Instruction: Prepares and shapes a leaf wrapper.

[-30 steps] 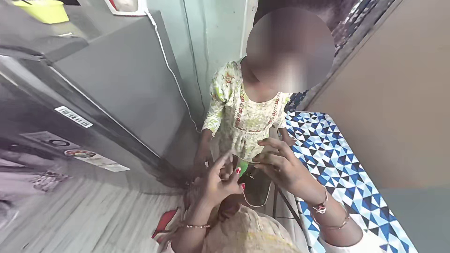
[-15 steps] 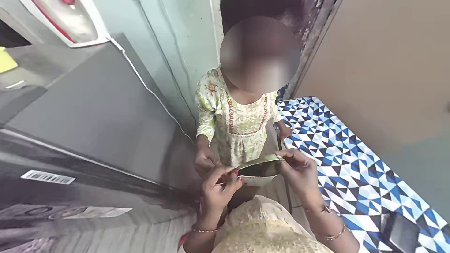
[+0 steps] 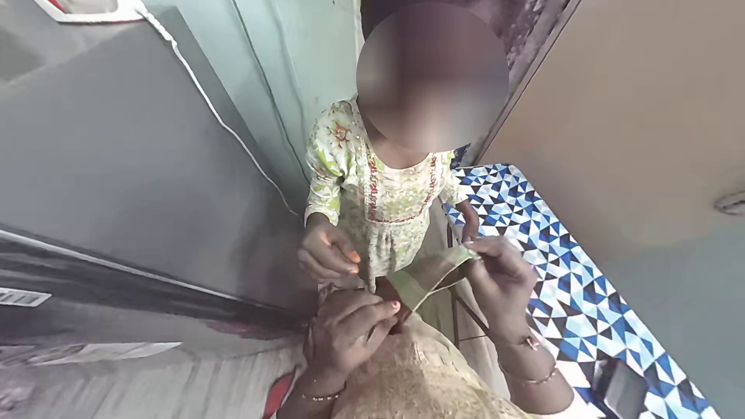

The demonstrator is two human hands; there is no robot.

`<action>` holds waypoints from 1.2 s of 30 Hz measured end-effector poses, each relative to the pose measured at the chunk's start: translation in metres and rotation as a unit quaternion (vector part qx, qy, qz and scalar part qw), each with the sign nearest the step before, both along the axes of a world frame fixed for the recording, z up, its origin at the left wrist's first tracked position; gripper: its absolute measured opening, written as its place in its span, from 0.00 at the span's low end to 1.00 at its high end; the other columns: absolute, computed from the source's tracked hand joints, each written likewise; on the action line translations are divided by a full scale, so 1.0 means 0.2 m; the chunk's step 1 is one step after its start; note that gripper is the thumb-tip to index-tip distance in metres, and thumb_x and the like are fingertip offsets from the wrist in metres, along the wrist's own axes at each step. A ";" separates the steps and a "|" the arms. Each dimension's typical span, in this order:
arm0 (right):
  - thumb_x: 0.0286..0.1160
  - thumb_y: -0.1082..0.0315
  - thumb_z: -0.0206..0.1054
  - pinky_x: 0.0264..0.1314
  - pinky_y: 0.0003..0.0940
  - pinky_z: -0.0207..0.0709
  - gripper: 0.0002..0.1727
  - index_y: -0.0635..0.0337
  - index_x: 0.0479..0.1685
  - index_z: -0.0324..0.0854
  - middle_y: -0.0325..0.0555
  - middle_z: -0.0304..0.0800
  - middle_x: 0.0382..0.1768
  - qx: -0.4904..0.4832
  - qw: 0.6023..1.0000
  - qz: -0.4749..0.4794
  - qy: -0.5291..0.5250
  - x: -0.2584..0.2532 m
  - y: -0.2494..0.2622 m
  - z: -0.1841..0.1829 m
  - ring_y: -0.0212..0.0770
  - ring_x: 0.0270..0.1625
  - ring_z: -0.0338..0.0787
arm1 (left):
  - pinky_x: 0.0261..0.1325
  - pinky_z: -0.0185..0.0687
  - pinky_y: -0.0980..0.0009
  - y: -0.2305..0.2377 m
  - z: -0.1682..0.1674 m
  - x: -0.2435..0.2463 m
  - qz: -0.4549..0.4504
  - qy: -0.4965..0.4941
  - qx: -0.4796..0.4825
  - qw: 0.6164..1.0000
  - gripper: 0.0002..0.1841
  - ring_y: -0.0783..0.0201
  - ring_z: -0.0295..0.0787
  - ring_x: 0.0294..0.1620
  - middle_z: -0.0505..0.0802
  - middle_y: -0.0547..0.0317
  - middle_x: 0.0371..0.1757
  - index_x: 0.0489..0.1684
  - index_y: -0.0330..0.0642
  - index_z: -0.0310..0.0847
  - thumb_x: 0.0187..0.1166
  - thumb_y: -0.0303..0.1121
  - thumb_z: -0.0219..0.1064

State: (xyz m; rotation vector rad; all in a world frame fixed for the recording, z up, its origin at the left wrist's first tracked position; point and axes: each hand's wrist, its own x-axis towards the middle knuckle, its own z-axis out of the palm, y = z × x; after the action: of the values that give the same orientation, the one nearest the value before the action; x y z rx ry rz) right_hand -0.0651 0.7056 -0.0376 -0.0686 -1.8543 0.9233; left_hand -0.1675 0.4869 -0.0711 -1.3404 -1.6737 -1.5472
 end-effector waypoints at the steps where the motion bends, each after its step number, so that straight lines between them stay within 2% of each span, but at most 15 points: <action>1: 0.71 0.69 0.71 0.53 0.18 0.85 0.06 0.58 0.41 0.91 0.33 0.91 0.42 -0.026 0.999 0.015 -0.023 0.01 0.01 -0.04 0.20 0.47 0.89 | 0.50 0.84 0.85 0.02 -0.06 0.01 0.004 -0.044 -0.002 0.999 0.05 0.79 0.89 0.41 0.91 0.67 0.37 0.41 0.49 0.87 0.77 0.37 0.73; 4: 0.69 0.70 0.72 0.53 0.19 0.87 0.08 0.61 0.44 0.91 0.34 0.92 0.43 -0.067 0.992 0.056 -0.092 0.08 0.04 -0.10 0.21 0.47 0.90 | 0.49 0.85 0.86 0.02 -0.13 0.08 0.008 -0.168 -0.009 0.986 0.07 0.84 0.88 0.42 0.93 0.72 0.39 0.43 0.49 0.91 0.74 0.38 0.75; 6: 0.69 0.70 0.71 0.53 0.20 0.87 0.09 0.63 0.45 0.91 0.37 0.93 0.45 -0.067 0.988 0.074 -0.115 0.10 0.06 -0.10 0.22 0.47 0.90 | 0.50 0.87 0.85 0.03 -0.15 0.09 0.006 -0.198 -0.002 0.980 0.06 0.84 0.89 0.44 0.94 0.73 0.41 0.41 0.48 0.92 0.73 0.37 0.76; 11: 0.64 0.74 0.71 0.41 0.15 0.85 0.08 0.67 0.40 0.89 0.39 0.91 0.38 -0.096 0.983 0.069 -0.141 0.10 0.11 -0.07 0.19 0.36 0.88 | 0.47 0.86 0.86 0.12 -0.16 0.14 0.039 -0.226 0.008 0.973 0.06 0.87 0.88 0.41 0.94 0.75 0.37 0.38 0.46 0.92 0.70 0.36 0.77; 14: 0.65 0.73 0.71 0.36 0.17 0.85 0.07 0.67 0.39 0.88 0.37 0.90 0.35 -0.129 0.978 0.078 -0.147 0.11 0.13 -0.07 0.20 0.31 0.87 | 0.43 0.89 0.83 0.14 -0.16 0.20 0.055 -0.256 0.008 0.965 0.07 0.82 0.90 0.38 0.95 0.70 0.36 0.37 0.43 0.92 0.68 0.34 0.78; 16: 0.65 0.74 0.70 0.35 0.16 0.84 0.07 0.66 0.39 0.87 0.34 0.91 0.34 -0.138 0.975 0.090 -0.148 0.11 0.14 -0.08 0.18 0.30 0.86 | 0.44 0.91 0.80 0.15 -0.16 0.22 0.056 -0.269 0.006 0.962 0.08 0.80 0.92 0.38 0.96 0.68 0.37 0.38 0.40 0.93 0.68 0.34 0.78; 19: 0.64 0.74 0.70 0.35 0.15 0.84 0.06 0.65 0.39 0.87 0.33 0.91 0.34 -0.146 0.973 0.104 -0.146 0.11 0.17 -0.08 0.18 0.31 0.86 | 0.43 0.85 0.86 0.17 -0.16 0.24 0.088 -0.255 -0.010 0.963 0.10 0.85 0.87 0.36 0.95 0.66 0.36 0.41 0.35 0.93 0.68 0.32 0.75; 23: 0.64 0.74 0.71 0.33 0.17 0.83 0.06 0.64 0.39 0.86 0.32 0.91 0.34 -0.159 0.969 0.123 -0.143 0.10 0.20 -0.11 0.19 0.29 0.86 | 0.40 0.84 0.87 0.19 -0.16 0.26 0.113 -0.269 -0.018 0.956 0.11 0.86 0.86 0.33 0.94 0.67 0.34 0.41 0.34 0.93 0.67 0.31 0.75; 26: 0.65 0.74 0.70 0.32 0.15 0.82 0.06 0.65 0.39 0.85 0.31 0.89 0.32 -0.158 0.969 0.123 -0.141 0.08 0.23 -0.13 0.18 0.29 0.85 | 0.41 0.86 0.86 0.19 -0.16 0.29 0.091 -0.280 -0.014 0.955 0.10 0.86 0.87 0.34 0.95 0.68 0.36 0.43 0.34 0.92 0.67 0.30 0.75; 29: 0.72 0.71 0.69 0.30 0.15 0.80 0.06 0.63 0.42 0.84 0.30 0.89 0.32 -0.183 0.963 0.140 -0.141 0.06 0.25 -0.14 0.18 0.28 0.83 | 0.44 0.85 0.88 0.17 -0.13 0.33 0.036 -0.326 -0.053 0.943 0.11 0.88 0.88 0.38 0.96 0.68 0.39 0.44 0.33 0.91 0.66 0.28 0.74; 31: 0.77 0.71 0.64 0.34 0.15 0.80 0.05 0.61 0.44 0.84 0.26 0.87 0.33 -0.202 0.959 0.147 -0.135 0.06 0.27 -0.14 0.17 0.30 0.83 | 0.47 0.85 0.88 0.15 -0.13 0.35 0.011 -0.344 -0.085 0.935 0.11 0.89 0.88 0.40 0.96 0.67 0.40 0.42 0.32 0.91 0.65 0.28 0.74; 33: 0.80 0.72 0.60 0.38 0.16 0.81 0.07 0.61 0.45 0.83 0.26 0.87 0.35 -0.230 0.953 0.141 -0.137 0.08 0.30 -0.17 0.18 0.33 0.84 | 0.45 0.83 0.90 0.13 -0.13 0.37 0.009 -0.345 -0.111 0.932 0.12 0.91 0.86 0.38 0.95 0.68 0.37 0.38 0.33 0.91 0.61 0.30 0.77; 36: 0.79 0.72 0.59 0.37 0.14 0.78 0.06 0.58 0.43 0.82 0.22 0.85 0.33 -0.262 0.944 0.119 -0.158 0.12 0.36 -0.27 0.15 0.32 0.82 | 0.41 0.81 0.91 0.17 -0.14 0.39 0.027 -0.320 -0.117 0.940 0.12 0.90 0.84 0.34 0.93 0.66 0.29 0.28 0.33 0.89 0.62 0.35 0.76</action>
State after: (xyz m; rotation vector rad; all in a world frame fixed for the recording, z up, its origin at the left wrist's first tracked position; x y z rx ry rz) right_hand -0.0404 0.7770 -0.0910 -0.3426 -1.8800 1.6409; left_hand -0.0889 0.5204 -0.0997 -0.9235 -2.3196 -1.9309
